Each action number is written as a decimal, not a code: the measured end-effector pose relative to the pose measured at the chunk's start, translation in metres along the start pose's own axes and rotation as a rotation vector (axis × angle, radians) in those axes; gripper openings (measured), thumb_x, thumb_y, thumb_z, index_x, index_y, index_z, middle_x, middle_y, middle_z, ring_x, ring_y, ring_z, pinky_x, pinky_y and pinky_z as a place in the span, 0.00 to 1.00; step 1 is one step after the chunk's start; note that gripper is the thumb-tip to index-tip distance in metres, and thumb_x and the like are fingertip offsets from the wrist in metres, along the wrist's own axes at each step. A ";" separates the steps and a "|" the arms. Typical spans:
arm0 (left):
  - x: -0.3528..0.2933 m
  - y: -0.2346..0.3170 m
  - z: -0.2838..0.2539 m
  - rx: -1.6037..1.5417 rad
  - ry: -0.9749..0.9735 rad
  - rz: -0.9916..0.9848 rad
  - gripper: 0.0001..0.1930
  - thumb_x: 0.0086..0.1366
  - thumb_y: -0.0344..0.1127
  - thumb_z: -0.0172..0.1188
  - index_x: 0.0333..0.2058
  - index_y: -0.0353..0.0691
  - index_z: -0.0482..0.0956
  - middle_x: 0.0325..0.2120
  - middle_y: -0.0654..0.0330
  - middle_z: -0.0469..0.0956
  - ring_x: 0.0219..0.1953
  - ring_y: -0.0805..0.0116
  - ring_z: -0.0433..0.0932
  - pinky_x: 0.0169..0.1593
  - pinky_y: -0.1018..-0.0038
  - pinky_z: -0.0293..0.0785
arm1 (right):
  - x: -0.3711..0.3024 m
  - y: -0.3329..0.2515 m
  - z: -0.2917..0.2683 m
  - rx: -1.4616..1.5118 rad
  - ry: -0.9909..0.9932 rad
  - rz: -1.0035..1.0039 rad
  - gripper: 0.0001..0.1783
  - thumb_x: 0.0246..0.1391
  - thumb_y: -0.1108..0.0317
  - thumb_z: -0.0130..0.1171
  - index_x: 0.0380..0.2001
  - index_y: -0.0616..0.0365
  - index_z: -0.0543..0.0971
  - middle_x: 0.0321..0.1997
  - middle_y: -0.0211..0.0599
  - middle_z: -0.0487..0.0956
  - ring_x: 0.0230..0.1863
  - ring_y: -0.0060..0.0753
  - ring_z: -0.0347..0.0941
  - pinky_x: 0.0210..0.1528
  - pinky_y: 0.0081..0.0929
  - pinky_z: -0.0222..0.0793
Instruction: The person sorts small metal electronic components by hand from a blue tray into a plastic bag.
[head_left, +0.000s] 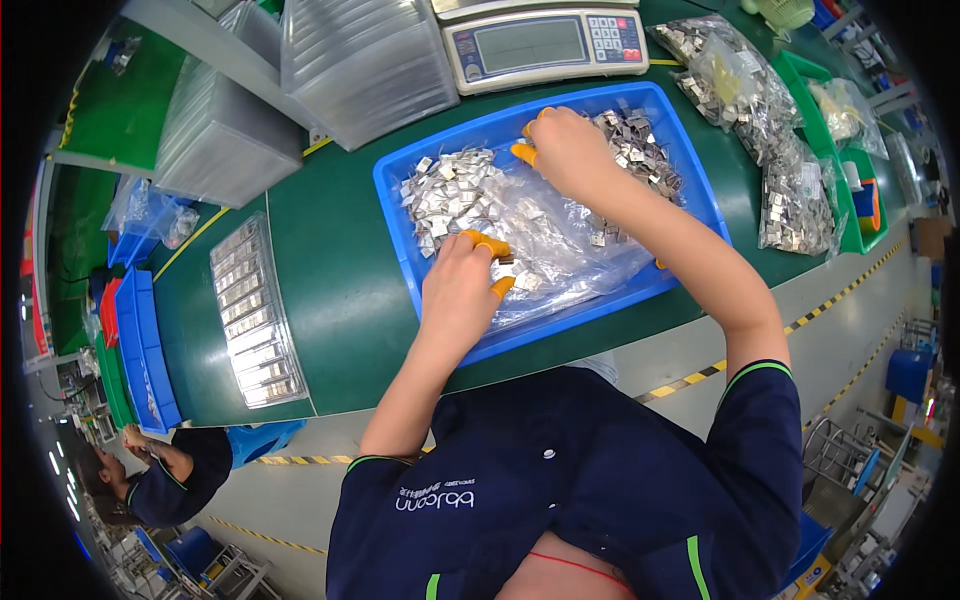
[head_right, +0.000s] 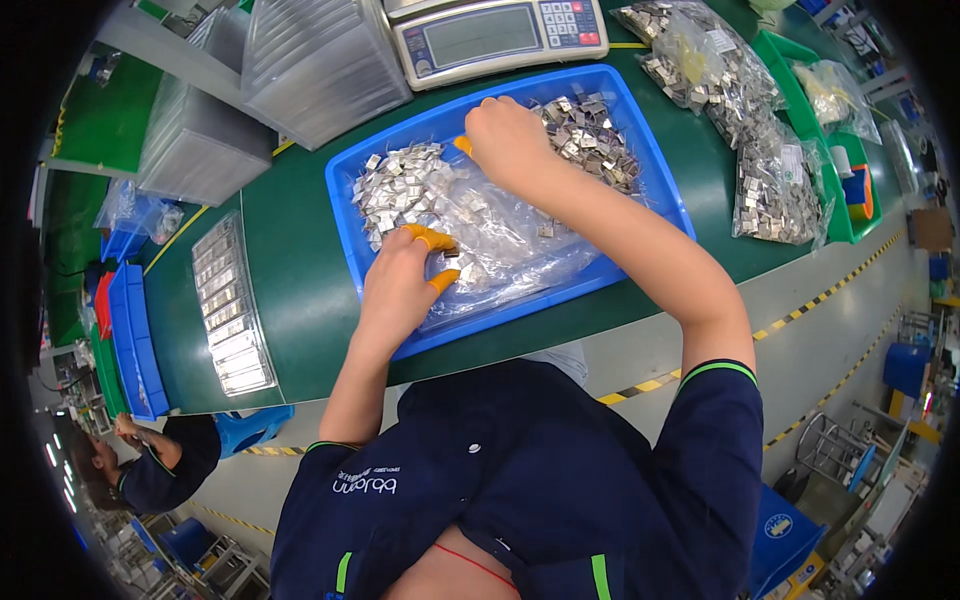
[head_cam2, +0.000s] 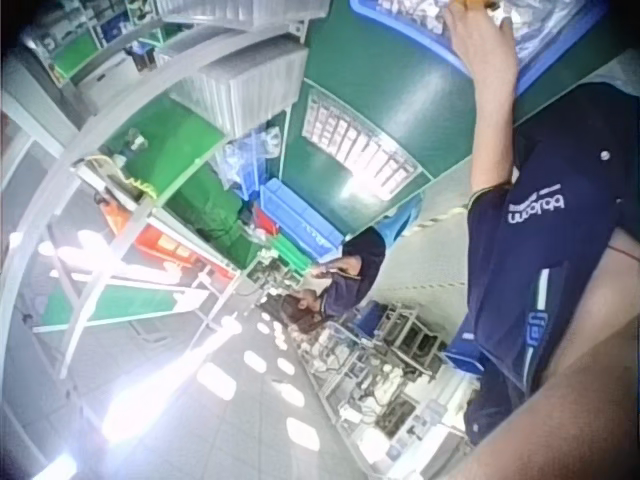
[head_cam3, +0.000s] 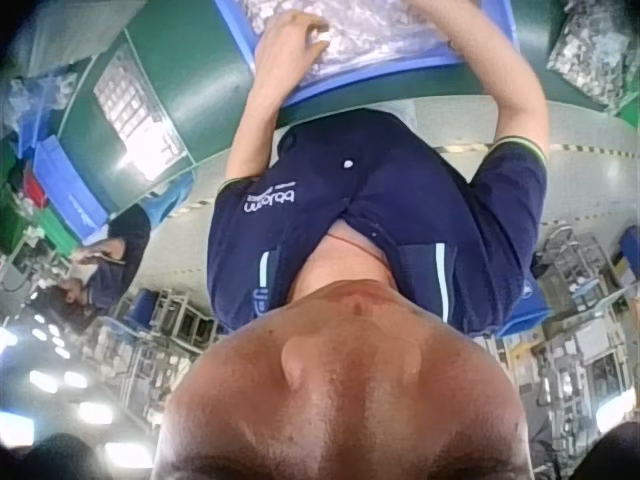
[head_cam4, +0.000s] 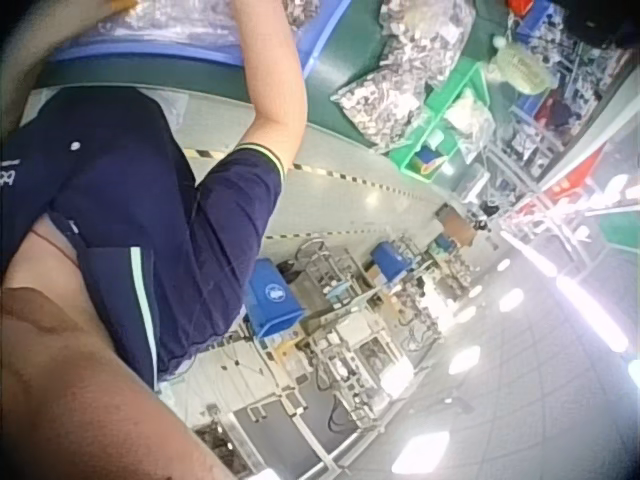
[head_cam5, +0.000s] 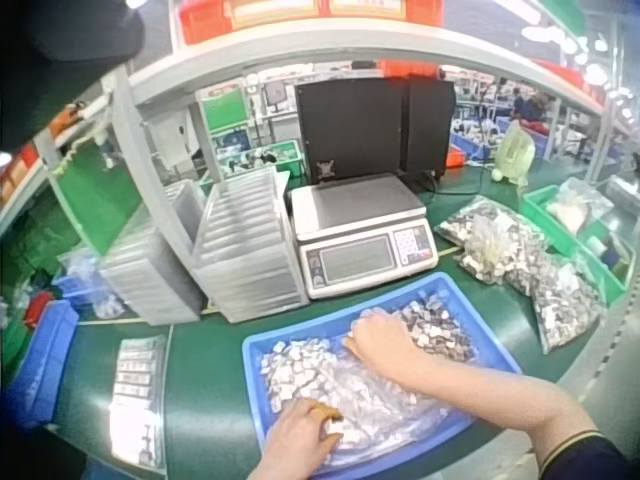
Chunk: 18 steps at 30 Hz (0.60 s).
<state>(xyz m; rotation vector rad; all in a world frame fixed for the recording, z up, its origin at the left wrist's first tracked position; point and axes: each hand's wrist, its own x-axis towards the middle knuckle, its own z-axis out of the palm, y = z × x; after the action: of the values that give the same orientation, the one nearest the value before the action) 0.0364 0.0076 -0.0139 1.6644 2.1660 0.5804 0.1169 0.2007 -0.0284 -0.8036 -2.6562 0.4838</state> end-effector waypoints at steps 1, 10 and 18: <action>0.001 -0.001 0.003 0.047 0.002 -0.019 0.13 0.46 0.31 0.65 0.34 0.38 0.79 0.33 0.55 0.74 0.40 0.57 0.72 0.43 0.67 0.69 | 0.006 0.000 0.012 -0.188 0.003 0.010 0.14 0.41 0.61 0.63 0.26 0.62 0.80 0.27 0.41 0.77 0.35 0.41 0.74 0.35 0.32 0.71; 0.001 -0.014 0.013 -0.028 0.009 -0.022 0.10 0.46 0.28 0.65 0.30 0.34 0.77 0.30 0.53 0.74 0.36 0.57 0.73 0.42 0.68 0.69 | 0.005 -0.015 0.034 -0.620 0.092 -0.228 0.03 0.34 0.69 0.58 0.16 0.53 0.79 0.22 0.34 0.76 0.32 0.32 0.72 0.30 0.26 0.67; -0.019 0.005 -0.016 -0.840 0.247 -0.144 0.10 0.54 0.25 0.61 0.36 0.32 0.77 0.30 0.55 0.79 0.34 0.68 0.78 0.38 0.77 0.72 | -0.013 -0.034 -0.021 -0.426 0.120 -0.175 0.05 0.35 0.68 0.58 0.19 0.57 0.81 0.23 0.34 0.78 0.30 0.32 0.74 0.28 0.29 0.69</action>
<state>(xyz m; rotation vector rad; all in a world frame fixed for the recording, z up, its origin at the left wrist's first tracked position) 0.0376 -0.0117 0.0028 1.0041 1.7581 1.4553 0.1195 0.1706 0.0013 -0.6745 -2.7166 -0.1770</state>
